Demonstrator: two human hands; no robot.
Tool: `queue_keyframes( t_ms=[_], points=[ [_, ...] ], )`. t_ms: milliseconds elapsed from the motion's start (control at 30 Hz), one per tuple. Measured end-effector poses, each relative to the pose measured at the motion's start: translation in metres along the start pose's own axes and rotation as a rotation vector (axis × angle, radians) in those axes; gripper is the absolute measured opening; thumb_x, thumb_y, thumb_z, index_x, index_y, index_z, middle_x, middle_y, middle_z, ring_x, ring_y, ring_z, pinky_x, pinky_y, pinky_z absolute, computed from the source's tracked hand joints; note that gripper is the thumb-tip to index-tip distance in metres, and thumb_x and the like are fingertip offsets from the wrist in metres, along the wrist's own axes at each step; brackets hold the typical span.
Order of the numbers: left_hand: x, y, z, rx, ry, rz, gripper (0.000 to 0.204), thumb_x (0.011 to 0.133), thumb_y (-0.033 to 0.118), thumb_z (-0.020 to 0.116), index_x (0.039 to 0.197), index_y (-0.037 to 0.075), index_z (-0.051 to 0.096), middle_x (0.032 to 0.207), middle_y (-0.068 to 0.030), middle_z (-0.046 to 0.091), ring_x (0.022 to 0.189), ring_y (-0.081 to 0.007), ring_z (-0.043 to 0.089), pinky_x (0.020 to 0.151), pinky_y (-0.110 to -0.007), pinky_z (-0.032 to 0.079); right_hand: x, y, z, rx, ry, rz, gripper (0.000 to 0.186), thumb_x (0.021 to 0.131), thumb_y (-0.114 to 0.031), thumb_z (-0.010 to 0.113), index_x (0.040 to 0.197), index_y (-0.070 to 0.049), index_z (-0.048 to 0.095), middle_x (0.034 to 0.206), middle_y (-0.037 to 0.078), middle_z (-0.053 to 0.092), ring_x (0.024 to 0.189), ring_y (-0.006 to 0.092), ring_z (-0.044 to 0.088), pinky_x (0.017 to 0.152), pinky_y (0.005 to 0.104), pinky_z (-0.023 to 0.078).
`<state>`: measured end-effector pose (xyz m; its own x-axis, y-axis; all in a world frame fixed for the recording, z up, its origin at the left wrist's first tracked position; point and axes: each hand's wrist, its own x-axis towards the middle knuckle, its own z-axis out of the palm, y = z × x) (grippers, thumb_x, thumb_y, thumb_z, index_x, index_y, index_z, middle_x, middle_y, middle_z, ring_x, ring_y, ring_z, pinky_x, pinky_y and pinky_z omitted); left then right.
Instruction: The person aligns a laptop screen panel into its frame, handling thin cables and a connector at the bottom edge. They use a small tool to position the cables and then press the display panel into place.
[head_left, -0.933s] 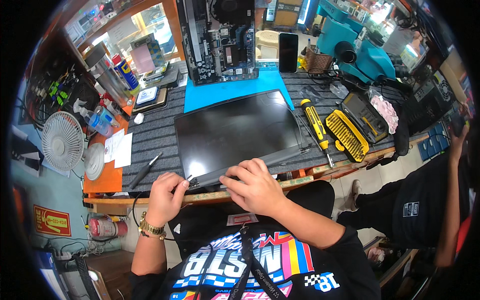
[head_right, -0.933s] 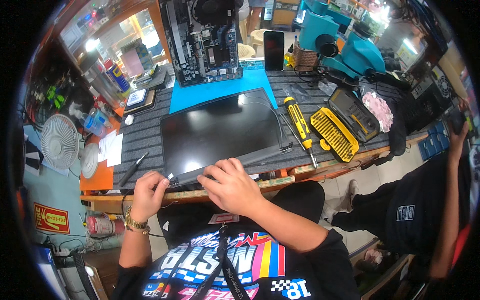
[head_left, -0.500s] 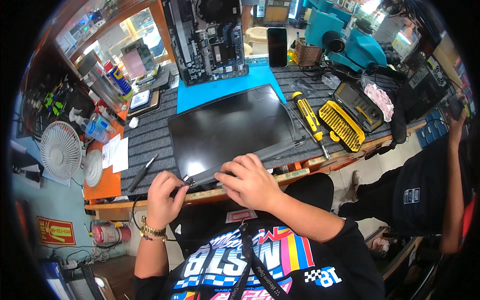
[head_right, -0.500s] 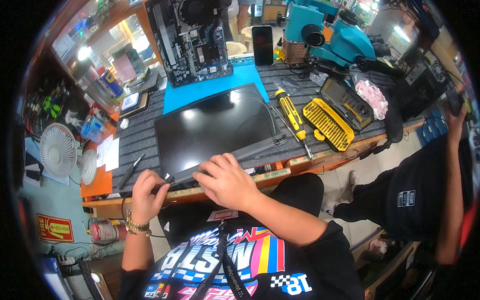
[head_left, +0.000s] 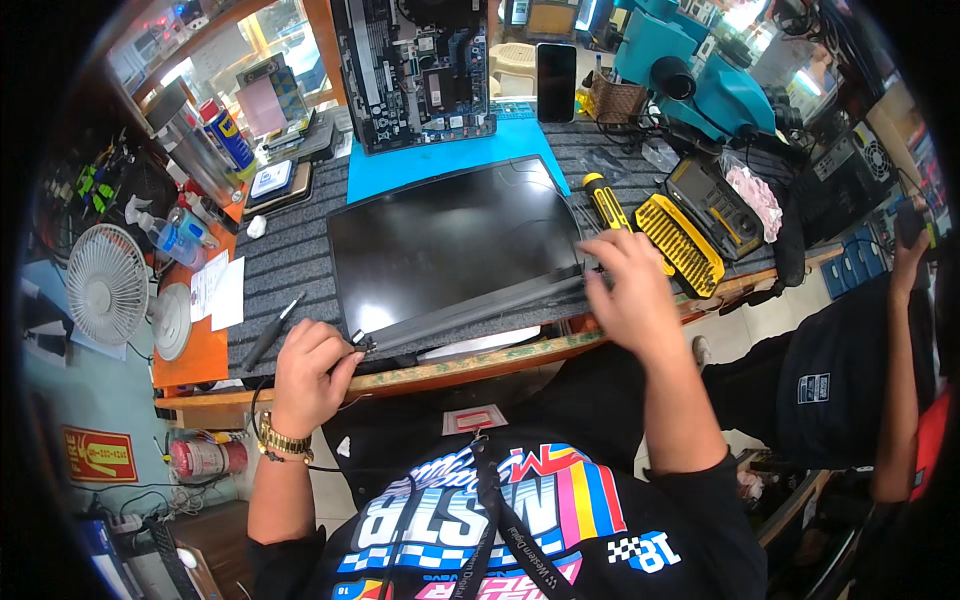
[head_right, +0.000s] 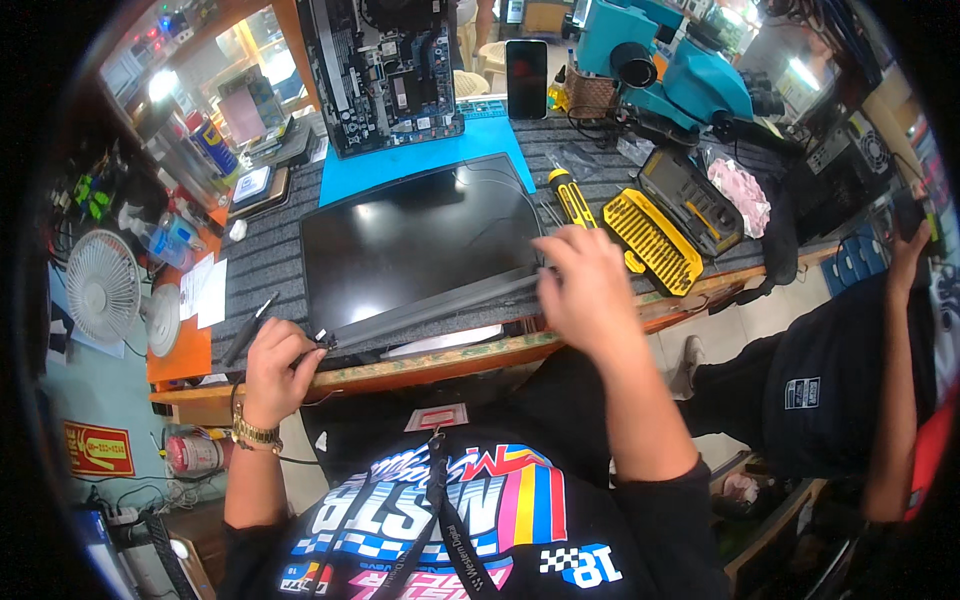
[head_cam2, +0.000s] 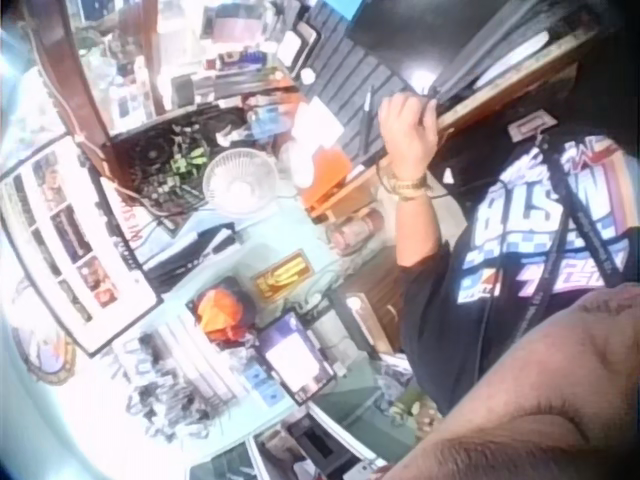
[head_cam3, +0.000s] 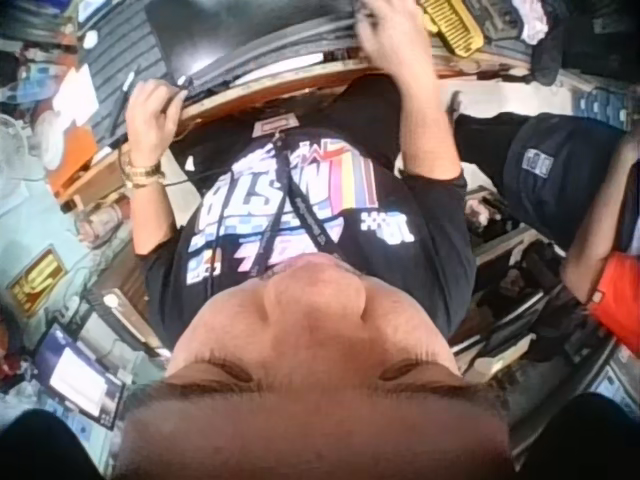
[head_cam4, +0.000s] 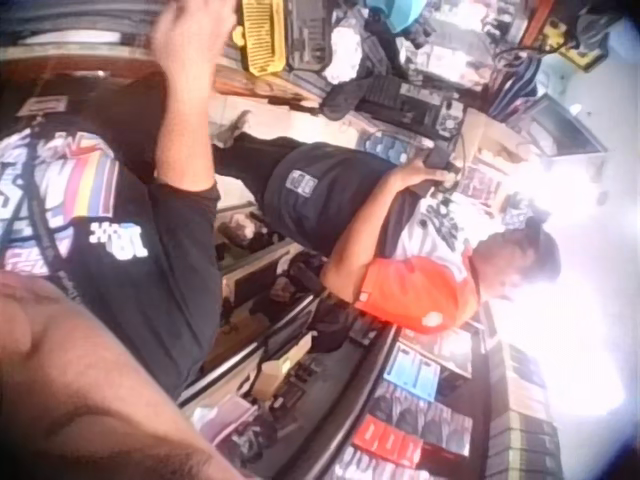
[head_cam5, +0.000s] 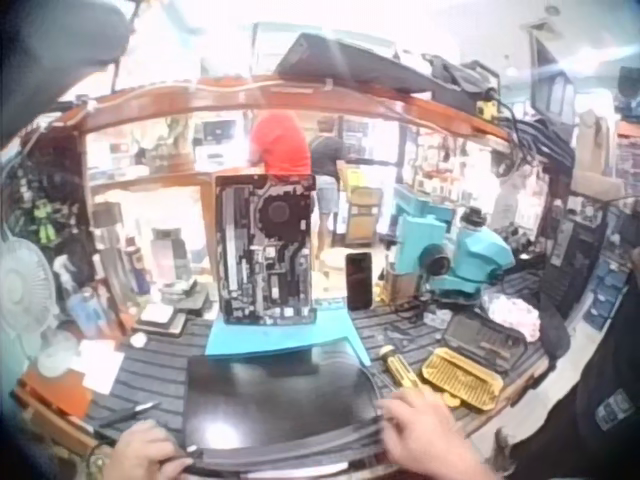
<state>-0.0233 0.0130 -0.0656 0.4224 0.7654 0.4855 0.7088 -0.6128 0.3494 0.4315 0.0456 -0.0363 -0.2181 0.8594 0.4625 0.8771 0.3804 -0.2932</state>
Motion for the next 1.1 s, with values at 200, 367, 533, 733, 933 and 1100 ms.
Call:
queue_keyframes(
  t_ms=[200, 367, 533, 733, 933, 1100],
  points=[
    [0.007, -0.016, -0.003, -0.085, -0.011, -0.052, 0.018, 0.088, 0.000, 0.091, 0.096, 0.001, 0.075, 0.097, -0.0140, 0.072, 0.091, -0.0383, 0.072, 0.082, -0.048, 0.057, 0.003, 0.041, -0.019, 0.016, -0.184, -0.094, 0.026, 0.093, -0.002, 0.086, 0.118, -0.004, 0.081, 0.112, 0.013, 0.077, 0.115, 0.0404, 0.072, 0.105, 0.0513, 0.055],
    [0.005, -0.021, -0.005, -0.056, -0.007, -0.051, 0.020, 0.088, -0.001, 0.092, 0.100, -0.001, 0.076, 0.109, -0.0184, 0.076, 0.102, -0.0398, 0.077, 0.089, -0.046, 0.062, 0.005, 0.043, -0.010, 0.078, -0.210, -0.128, 0.019, 0.091, -0.002, 0.087, 0.107, -0.004, 0.077, 0.103, 0.012, 0.076, 0.109, 0.0399, 0.074, 0.098, 0.0505, 0.054],
    [0.004, -0.021, -0.006, -0.124, -0.012, -0.098, 0.019, 0.090, -0.001, 0.092, 0.102, -0.001, 0.077, 0.110, -0.0191, 0.076, 0.108, -0.0394, 0.079, 0.093, -0.046, 0.063, -0.005, 0.039, -0.006, 0.021, -0.097, -0.208, 0.017, 0.089, 0.000, 0.086, 0.095, -0.004, 0.072, 0.094, 0.011, 0.071, 0.097, 0.0380, 0.070, 0.090, 0.0485, 0.052],
    [0.003, -0.021, -0.005, -0.120, -0.003, -0.081, 0.018, 0.091, -0.001, 0.092, 0.103, 0.000, 0.078, 0.111, -0.0187, 0.077, 0.107, -0.0387, 0.079, 0.093, -0.045, 0.064, -0.014, 0.045, 0.000, -0.023, -0.058, -0.269, 0.014, 0.090, 0.000, 0.086, 0.095, -0.005, 0.073, 0.095, 0.009, 0.071, 0.095, 0.0358, 0.070, 0.088, 0.0468, 0.051],
    [0.001, -0.020, -0.004, -0.117, 0.021, -0.085, 0.018, 0.091, -0.001, 0.092, 0.102, 0.000, 0.077, 0.110, -0.0183, 0.078, 0.108, -0.0372, 0.081, 0.090, -0.043, 0.064, -0.001, 0.046, -0.017, 0.094, -0.197, -0.197, 0.010, 0.097, -0.008, 0.086, 0.104, -0.005, 0.080, 0.100, 0.010, 0.075, 0.101, 0.0361, 0.073, 0.092, 0.0482, 0.053],
    [0.001, -0.019, -0.003, -0.121, 0.029, -0.099, 0.018, 0.092, 0.000, 0.092, 0.103, 0.000, 0.078, 0.110, -0.0184, 0.078, 0.107, -0.0373, 0.081, 0.091, -0.043, 0.065, 0.009, 0.041, -0.024, 0.120, -0.291, -0.141, 0.008, 0.101, -0.007, 0.082, 0.105, -0.002, 0.078, 0.100, 0.015, 0.076, 0.105, 0.0406, 0.073, 0.096, 0.0513, 0.056]
  ],
)
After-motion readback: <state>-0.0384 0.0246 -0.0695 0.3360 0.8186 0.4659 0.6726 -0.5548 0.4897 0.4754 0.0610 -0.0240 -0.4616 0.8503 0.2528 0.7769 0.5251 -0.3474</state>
